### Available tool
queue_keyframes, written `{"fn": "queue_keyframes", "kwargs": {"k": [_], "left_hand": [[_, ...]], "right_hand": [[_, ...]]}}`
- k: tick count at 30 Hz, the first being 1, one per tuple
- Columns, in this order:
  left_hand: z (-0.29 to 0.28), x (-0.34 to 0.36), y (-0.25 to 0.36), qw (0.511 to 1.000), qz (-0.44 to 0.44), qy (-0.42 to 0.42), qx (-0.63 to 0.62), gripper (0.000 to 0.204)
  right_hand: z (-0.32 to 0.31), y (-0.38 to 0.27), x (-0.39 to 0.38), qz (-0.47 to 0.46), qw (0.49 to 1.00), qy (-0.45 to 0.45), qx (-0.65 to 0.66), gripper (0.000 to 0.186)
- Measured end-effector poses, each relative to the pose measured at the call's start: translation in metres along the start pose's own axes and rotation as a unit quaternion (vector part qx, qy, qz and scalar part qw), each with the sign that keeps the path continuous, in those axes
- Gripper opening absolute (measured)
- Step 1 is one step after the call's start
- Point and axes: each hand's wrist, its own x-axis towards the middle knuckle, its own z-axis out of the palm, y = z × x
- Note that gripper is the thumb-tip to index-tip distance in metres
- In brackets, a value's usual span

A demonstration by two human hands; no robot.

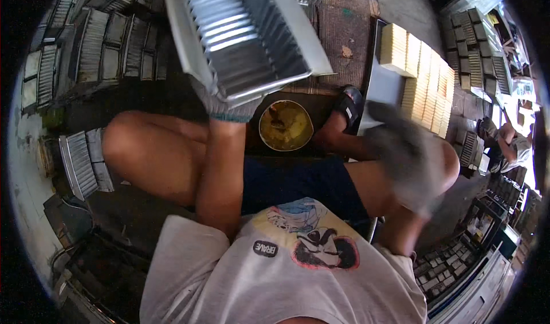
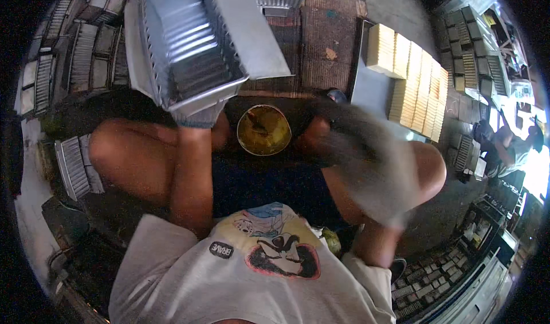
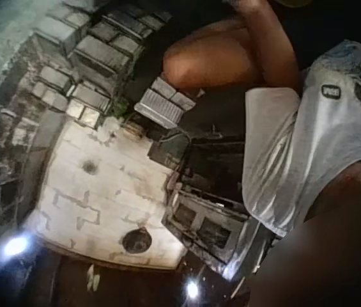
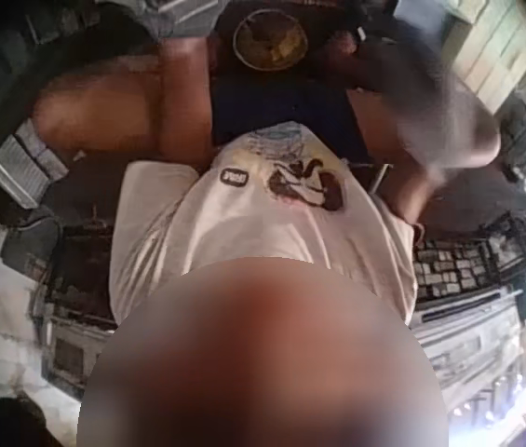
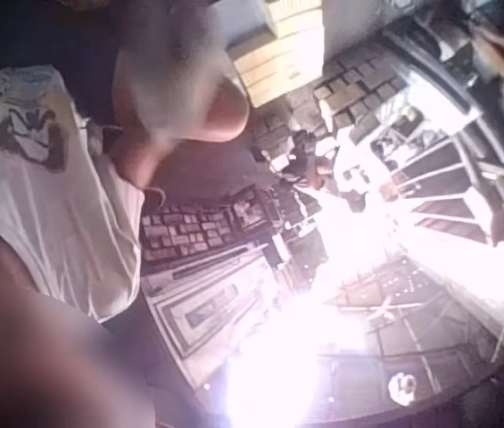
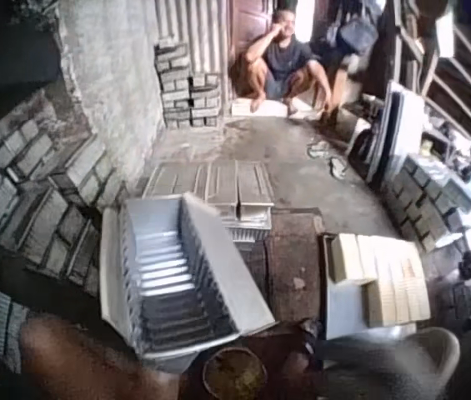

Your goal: The person prepares bread tins and arranges loaves. The person applies grease to the inside of a metal tin with a brush, places a loaf of bread into the tin, and stacks the filled tins onto a pile.

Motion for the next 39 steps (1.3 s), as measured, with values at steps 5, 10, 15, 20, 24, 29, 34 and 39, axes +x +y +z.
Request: {"fn": "queue_keyframes", "kwargs": {"k": [5, 10, 15, 20, 24, 29, 34, 39], "left_hand": [[-0.007, -0.015, -0.005, 0.998, -0.018, -0.008, -0.063, 0.048], [-0.026, -0.032, 0.008, 0.995, 0.001, 0.000, -0.097, 0.049], [-0.028, -0.021, -0.015, 0.990, -0.024, -0.010, -0.141, 0.050], [-0.021, -0.021, -0.017, 0.989, -0.022, -0.017, -0.146, 0.050], [-0.034, -0.030, 0.006, 0.988, -0.007, -0.034, -0.154, 0.051], [-0.020, -0.008, -0.006, 0.969, -0.111, -0.110, -0.191, 0.050], [-0.041, -0.016, -0.043, 0.969, -0.105, -0.012, -0.225, 0.042], [-0.045, -0.029, -0.055, 0.994, -0.060, -0.004, 0.087, 0.041]], "right_hand": [[0.246, 0.151, 0.114, -0.143, 0.918, -0.159, -0.334, 0.041], [0.255, 0.111, 0.101, 0.012, 0.986, -0.132, -0.097, 0.042], [0.254, 0.150, 0.095, -0.027, 0.992, -0.094, -0.079, 0.035], [0.271, 0.155, 0.089, -0.040, 0.979, -0.107, -0.171, 0.049], [0.229, 0.143, 0.095, -0.066, 0.987, -0.120, -0.087, 0.036], [-0.006, 0.020, 0.052, -0.051, 0.971, 0.155, 0.173, 0.014], [-0.015, -0.079, 0.024, -0.392, 0.919, -0.042, 0.006, 0.027], [-0.003, -0.097, 0.072, -0.406, 0.867, 0.017, -0.288, 0.031]]}}
